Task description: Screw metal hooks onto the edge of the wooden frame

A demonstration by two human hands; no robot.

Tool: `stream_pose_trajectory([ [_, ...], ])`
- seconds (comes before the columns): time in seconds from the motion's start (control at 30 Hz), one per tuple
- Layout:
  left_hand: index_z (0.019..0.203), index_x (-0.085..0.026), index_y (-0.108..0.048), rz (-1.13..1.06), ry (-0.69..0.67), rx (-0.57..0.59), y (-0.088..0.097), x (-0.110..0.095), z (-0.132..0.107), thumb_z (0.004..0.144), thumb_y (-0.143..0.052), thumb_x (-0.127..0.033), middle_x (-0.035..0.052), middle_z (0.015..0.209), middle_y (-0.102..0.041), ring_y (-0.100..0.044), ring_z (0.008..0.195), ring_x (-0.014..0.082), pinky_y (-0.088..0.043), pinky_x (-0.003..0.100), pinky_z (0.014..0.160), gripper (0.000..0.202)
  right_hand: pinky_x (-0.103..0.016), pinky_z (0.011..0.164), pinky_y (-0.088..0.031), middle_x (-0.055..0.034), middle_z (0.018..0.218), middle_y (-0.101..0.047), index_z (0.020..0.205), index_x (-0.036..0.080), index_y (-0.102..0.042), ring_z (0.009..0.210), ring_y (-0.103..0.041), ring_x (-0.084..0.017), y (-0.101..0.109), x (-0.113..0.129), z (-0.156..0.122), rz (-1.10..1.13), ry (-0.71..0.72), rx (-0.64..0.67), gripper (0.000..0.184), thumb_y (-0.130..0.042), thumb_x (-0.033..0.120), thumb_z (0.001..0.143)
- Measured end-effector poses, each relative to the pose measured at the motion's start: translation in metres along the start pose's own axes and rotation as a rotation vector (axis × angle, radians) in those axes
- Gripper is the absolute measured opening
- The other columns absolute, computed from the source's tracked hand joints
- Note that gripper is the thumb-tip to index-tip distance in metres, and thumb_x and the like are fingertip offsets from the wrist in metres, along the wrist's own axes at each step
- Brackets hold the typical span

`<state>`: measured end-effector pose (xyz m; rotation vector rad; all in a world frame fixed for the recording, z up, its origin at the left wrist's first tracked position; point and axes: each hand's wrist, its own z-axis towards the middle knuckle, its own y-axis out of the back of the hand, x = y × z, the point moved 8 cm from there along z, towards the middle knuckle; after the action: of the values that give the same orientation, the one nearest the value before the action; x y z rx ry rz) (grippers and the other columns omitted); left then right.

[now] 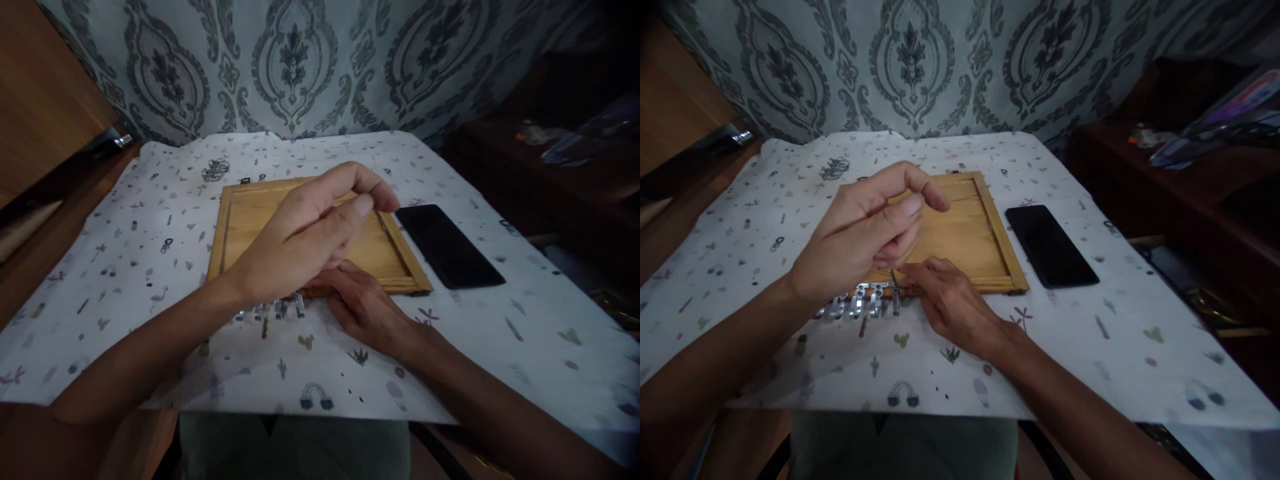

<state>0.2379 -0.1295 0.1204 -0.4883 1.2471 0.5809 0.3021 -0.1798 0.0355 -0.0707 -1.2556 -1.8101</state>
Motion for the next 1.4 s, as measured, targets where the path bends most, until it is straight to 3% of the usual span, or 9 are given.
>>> stream_pose_trajectory([
  [0.2, 0.098, -0.019, -0.056, 0.089, -0.049, -0.160, 0.007, -0.002, -0.006, 0.097, -0.049, -0.023, -0.0035, 0.067, -0.042, -0.040, 0.058, 0.0086, -0.038, 0.021, 0.054, 0.007, -0.043, 0.084, -0.054, -0.0093, 0.098, -0.063, 0.115, 0.018, -0.058, 0.096, -0.060, -0.024, -0.001, 0.001, 0.001, 0.021, 0.000, 0.034, 0.044, -0.042, -0.003, 0.080],
  [0.37, 0.094, -0.021, -0.053, 0.032, -0.052, -0.244, 0.006, 0.003, -0.010, 0.095, -0.057, -0.041, -0.0053, 0.061, -0.033, -0.030, 0.052, 0.0085, -0.027, 0.023, 0.046, 0.020, -0.040, 0.077, -0.055, -0.0071, 0.093, -0.063, 0.119, 0.020, -0.056, 0.089, -0.060, -0.023, 0.000, 0.002, 0.002, -0.007, 0.012, 0.018, 0.046, -0.042, -0.001, 0.081],
  [0.53, 0.087, -0.020, -0.053, -0.008, -0.050, -0.190, -0.001, 0.004, -0.008, 0.090, -0.059, -0.055, -0.0062, 0.057, -0.032, -0.022, 0.047, 0.0059, -0.017, 0.025, 0.043, 0.035, -0.039, 0.075, -0.053, -0.0054, 0.089, -0.063, 0.107, 0.020, -0.057, 0.086, -0.059, -0.023, 0.000, 0.003, 0.001, -0.013, 0.029, 0.000, 0.038, -0.043, -0.001, 0.079],
  [0.73, 0.079, -0.020, -0.052, -0.057, -0.050, -0.160, 0.003, 0.004, -0.002, 0.088, -0.061, -0.059, -0.0074, 0.053, -0.028, -0.021, 0.043, 0.0042, -0.017, 0.024, 0.040, 0.041, -0.043, 0.080, -0.055, -0.0088, 0.098, -0.065, 0.118, 0.019, -0.058, 0.093, -0.062, -0.025, 0.000, 0.000, 0.000, 0.008, 0.001, 0.019, 0.044, -0.044, 0.001, 0.080],
  [0.9, 0.081, -0.020, -0.055, -0.066, -0.042, -0.129, 0.005, 0.007, -0.001, 0.095, -0.056, -0.047, -0.0071, 0.054, -0.029, -0.023, 0.042, 0.0047, -0.021, 0.022, 0.040, 0.030, -0.044, 0.085, -0.055, -0.0073, 0.103, -0.069, 0.121, 0.021, -0.057, 0.099, -0.062, -0.024, 0.000, 0.001, 0.000, 0.054, 0.009, 0.016, 0.053, -0.043, -0.003, 0.076],
  [1.07, 0.083, -0.019, -0.054, 0.014, -0.058, -0.206, 0.009, 0.005, -0.005, 0.100, -0.047, -0.030, -0.0034, 0.063, -0.040, -0.037, 0.053, 0.0067, -0.034, 0.022, 0.048, 0.022, -0.044, 0.083, -0.056, -0.0081, 0.102, -0.066, 0.117, 0.020, -0.057, 0.098, -0.061, -0.024, -0.001, 0.001, 0.001, 0.037, 0.007, 0.022, 0.052, -0.041, -0.005, 0.075],
  [1.4, 0.078, -0.019, -0.049, -0.125, -0.088, -0.211, 0.001, 0.003, -0.007, 0.095, -0.057, -0.044, -0.0071, 0.056, -0.029, -0.020, 0.047, 0.0059, -0.020, 0.023, 0.043, 0.031, -0.040, 0.072, -0.054, -0.0049, 0.087, -0.062, 0.115, 0.021, -0.056, 0.082, -0.057, -0.023, 0.002, 0.005, 0.003, -0.016, 0.041, 0.010, 0.044, -0.042, -0.001, 0.079],
])
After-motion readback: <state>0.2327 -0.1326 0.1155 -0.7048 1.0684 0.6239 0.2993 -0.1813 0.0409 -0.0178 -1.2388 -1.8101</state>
